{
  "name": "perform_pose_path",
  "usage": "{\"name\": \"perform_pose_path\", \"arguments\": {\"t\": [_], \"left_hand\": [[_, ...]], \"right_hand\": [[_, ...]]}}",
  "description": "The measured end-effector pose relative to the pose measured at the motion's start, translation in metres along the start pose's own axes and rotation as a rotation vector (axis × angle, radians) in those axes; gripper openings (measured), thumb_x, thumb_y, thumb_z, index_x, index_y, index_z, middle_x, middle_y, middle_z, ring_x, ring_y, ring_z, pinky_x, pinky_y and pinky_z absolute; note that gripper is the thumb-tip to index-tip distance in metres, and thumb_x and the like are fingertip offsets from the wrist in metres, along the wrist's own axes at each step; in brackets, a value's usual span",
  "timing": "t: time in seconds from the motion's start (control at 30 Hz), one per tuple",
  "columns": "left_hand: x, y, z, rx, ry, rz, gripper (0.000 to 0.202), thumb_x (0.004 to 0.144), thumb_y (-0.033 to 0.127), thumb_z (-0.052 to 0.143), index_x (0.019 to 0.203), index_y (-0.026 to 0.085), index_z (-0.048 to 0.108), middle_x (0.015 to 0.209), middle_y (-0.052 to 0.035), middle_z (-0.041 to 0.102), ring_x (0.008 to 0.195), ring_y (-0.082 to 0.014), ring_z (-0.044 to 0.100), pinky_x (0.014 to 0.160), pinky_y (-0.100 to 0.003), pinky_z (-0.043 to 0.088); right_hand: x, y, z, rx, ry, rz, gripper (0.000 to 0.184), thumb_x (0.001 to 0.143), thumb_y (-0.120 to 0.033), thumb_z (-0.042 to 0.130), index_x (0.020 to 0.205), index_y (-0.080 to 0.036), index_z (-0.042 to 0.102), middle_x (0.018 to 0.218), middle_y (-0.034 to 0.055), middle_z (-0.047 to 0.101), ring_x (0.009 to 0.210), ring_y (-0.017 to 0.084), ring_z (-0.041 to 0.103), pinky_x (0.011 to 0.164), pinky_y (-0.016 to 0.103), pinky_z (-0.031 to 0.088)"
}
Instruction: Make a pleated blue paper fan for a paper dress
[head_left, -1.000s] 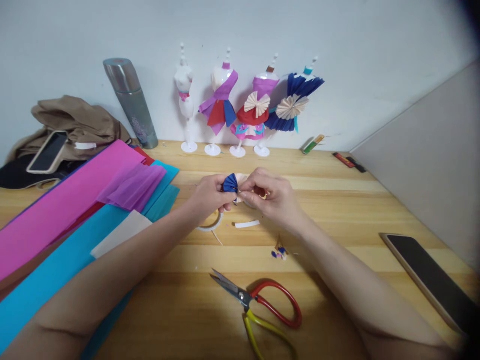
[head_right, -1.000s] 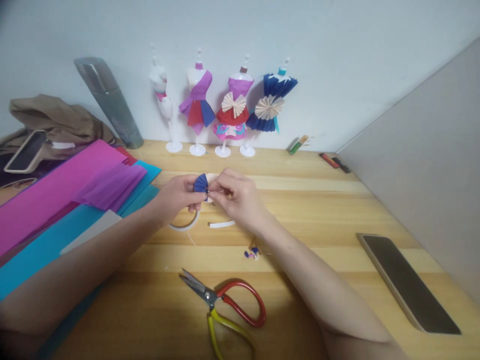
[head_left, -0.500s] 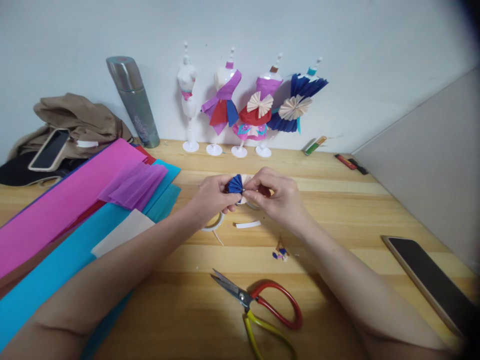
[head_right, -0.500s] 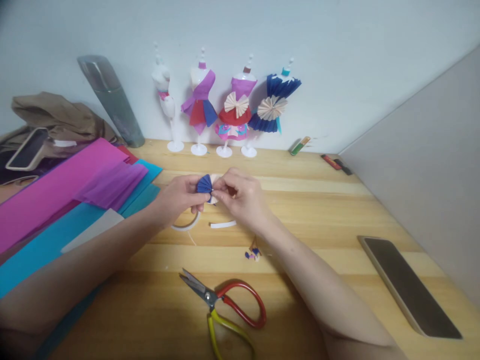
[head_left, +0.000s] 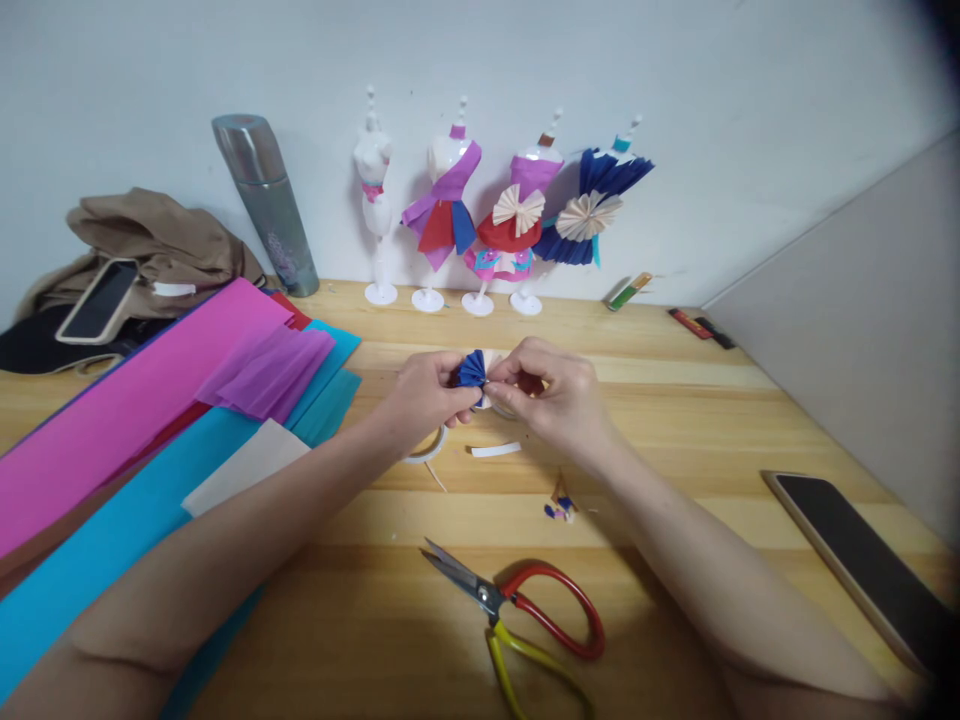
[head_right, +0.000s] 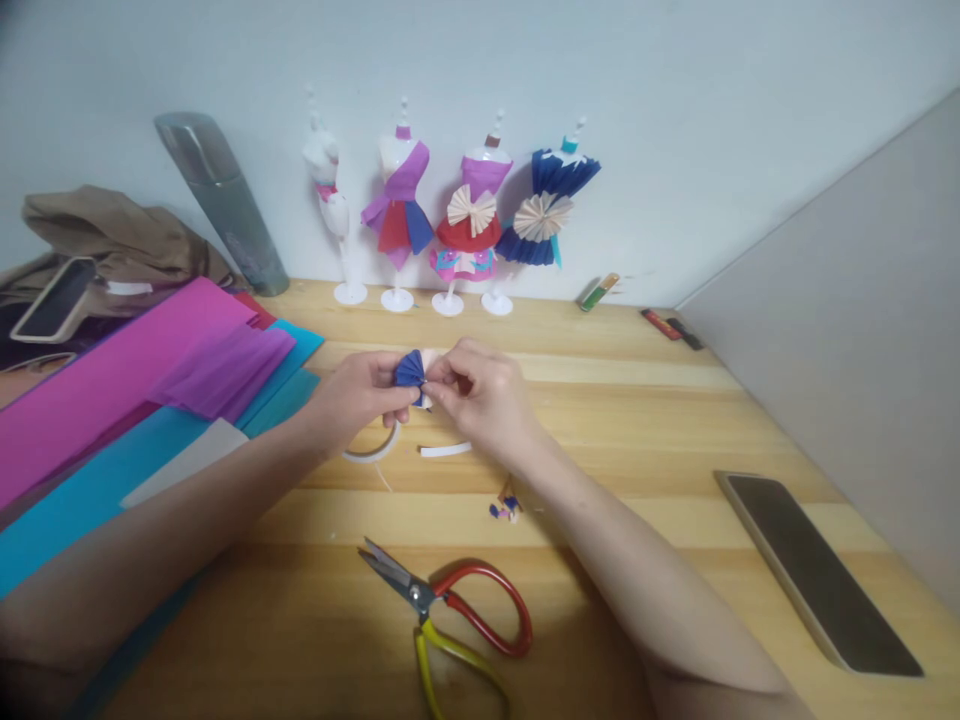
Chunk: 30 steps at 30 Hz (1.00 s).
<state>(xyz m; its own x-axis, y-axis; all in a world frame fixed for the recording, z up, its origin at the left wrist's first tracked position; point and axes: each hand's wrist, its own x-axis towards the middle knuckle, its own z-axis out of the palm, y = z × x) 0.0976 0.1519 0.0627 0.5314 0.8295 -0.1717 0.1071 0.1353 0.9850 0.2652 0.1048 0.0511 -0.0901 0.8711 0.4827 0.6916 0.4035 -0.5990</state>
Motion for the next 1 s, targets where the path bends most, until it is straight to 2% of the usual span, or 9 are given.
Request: {"name": "perform_pose_path", "arguments": {"t": [0.17,0.4,0.77,1.0], "left_hand": [[0.0010,0.0004,-0.0002,-0.021,-0.012,0.012,0.017,0.070,-0.004,0.060,0.066,0.013,0.061,0.047,0.0058,0.056,0.041,-0.0063,0.053,0.041,-0.015,0.041],[0.0014,-0.0012,-0.0012,-0.067,-0.018,-0.045,0.014,0.075,-0.002,0.059,0.070,0.011,0.062,0.046,0.0040,0.058,0.041,-0.0065,0.052,0.041,-0.015,0.040],[0.0015,-0.0022,0.0010,-0.004,-0.008,0.011,0.017,0.072,-0.004,0.057,0.067,0.012,0.062,0.047,0.0056,0.056,0.042,-0.0068,0.054,0.041,-0.015,0.041],[0.0015,-0.0015,0.0005,0.021,-0.021,-0.002,0.012,0.072,0.000,0.059,0.072,0.012,0.062,0.049,0.0044,0.058,0.045,-0.0076,0.054,0.043,-0.017,0.043]], "right_hand": [[0.0000,-0.0009,0.0006,0.020,0.014,-0.009,0.016,0.081,-0.016,0.066,0.067,-0.021,0.060,0.065,-0.0004,0.055,0.056,0.013,0.049,0.053,0.028,0.039],[0.0009,0.0002,-0.0013,0.030,0.019,-0.018,0.015,0.082,-0.017,0.067,0.069,-0.021,0.062,0.066,0.0002,0.057,0.057,0.013,0.051,0.052,0.028,0.039],[0.0001,0.0017,0.0010,0.003,0.024,-0.064,0.016,0.080,-0.015,0.068,0.067,-0.020,0.060,0.064,-0.0013,0.055,0.055,0.011,0.049,0.051,0.026,0.037],[0.0007,0.0006,-0.0006,0.008,0.022,-0.025,0.016,0.079,-0.015,0.067,0.066,-0.019,0.059,0.064,-0.0006,0.054,0.055,0.011,0.048,0.053,0.027,0.037]]}}
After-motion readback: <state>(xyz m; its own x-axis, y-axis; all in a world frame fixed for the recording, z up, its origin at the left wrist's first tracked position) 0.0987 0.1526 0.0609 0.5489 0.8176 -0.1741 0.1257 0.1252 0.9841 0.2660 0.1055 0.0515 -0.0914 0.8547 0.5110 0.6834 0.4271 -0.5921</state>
